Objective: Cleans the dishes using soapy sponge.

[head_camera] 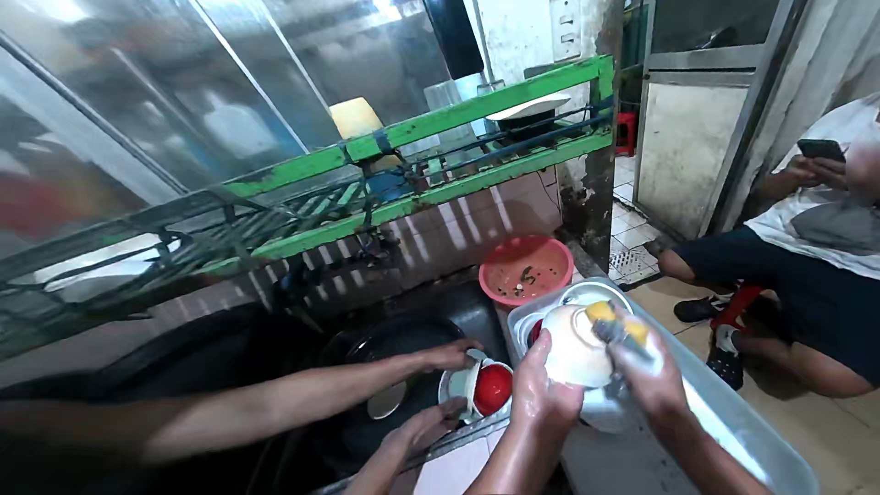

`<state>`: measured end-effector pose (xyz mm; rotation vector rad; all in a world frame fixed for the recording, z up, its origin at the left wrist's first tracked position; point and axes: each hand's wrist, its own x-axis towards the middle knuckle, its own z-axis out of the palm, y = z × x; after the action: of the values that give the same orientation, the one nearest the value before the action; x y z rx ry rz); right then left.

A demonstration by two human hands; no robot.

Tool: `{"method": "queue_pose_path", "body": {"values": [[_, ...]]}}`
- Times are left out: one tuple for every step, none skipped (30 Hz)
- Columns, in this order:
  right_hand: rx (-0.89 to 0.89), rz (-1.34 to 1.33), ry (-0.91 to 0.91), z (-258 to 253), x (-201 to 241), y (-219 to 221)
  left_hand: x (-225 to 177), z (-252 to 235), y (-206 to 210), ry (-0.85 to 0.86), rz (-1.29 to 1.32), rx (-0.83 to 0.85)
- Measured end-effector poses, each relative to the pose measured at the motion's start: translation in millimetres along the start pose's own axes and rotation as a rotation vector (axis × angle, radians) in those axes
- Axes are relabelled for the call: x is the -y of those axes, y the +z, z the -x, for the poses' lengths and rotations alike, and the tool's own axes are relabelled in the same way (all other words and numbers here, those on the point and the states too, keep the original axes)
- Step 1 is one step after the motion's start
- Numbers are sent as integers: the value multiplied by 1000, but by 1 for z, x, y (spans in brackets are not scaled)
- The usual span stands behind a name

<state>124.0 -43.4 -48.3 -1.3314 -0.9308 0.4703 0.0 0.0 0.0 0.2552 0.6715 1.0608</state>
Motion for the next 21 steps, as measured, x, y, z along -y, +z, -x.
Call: {"method": "queue_pose_path", "body": {"values": [[-4, -13, 189, -13, 9, -7, 2, 3, -6, -9, -65, 44], [43, 23, 294, -26, 13, -13, 4, 5, -13, -4, -180, 89], [106, 85, 326, -34, 17, -16, 5, 7, -18, 12, -319, 153], [171, 176, 296, -34, 22, -15, 6, 8, -22, 41, -472, 212], [234, 274, 223, -30, 27, -14, 5, 8, -23, 66, -620, 267], [281, 354, 130, -24, 33, -11, 3, 9, -23, 81, -738, 317], [314, 385, 42, -21, 36, -10, 1, 10, -21, 78, -809, 351], [339, 345, 32, -21, 37, -11, -2, 12, -19, 66, -851, 367], [345, 226, 121, -27, 36, -13, -7, 15, -17, 47, -875, 384], [315, 72, 244, -33, 34, -16, -11, 18, -16, 37, -883, 401], [269, -49, 362, -38, 33, -20, -15, 21, -16, 42, -866, 418], [208, -138, 432, -41, 33, -21, -18, 21, -16, 59, -838, 428], [139, -176, 424, -42, 34, -21, -20, 17, -17, 83, -805, 422], [77, -154, 360, -40, 36, -20, -20, 10, -22, 98, -774, 401], [31, -84, 266, -37, 39, -19, -19, 1, -28, 83, -737, 377], [4, 13, 140, -35, 42, -18, -15, -9, -33, 48, -662, 354], [8, 119, -14, -32, 44, -17, -11, -16, -37, -12, -560, 345], [39, 214, -163, -28, 42, -15, -5, -21, -38, -80, -440, 319], [83, 278, -241, -22, 40, -12, 0, -21, -36, -123, -348, 259], [127, 305, -202, -16, 40, -8, 5, -22, -32, -119, -307, 161], [170, 272, -43, -12, 41, -4, 10, -25, -32, -60, -331, 68]]}}
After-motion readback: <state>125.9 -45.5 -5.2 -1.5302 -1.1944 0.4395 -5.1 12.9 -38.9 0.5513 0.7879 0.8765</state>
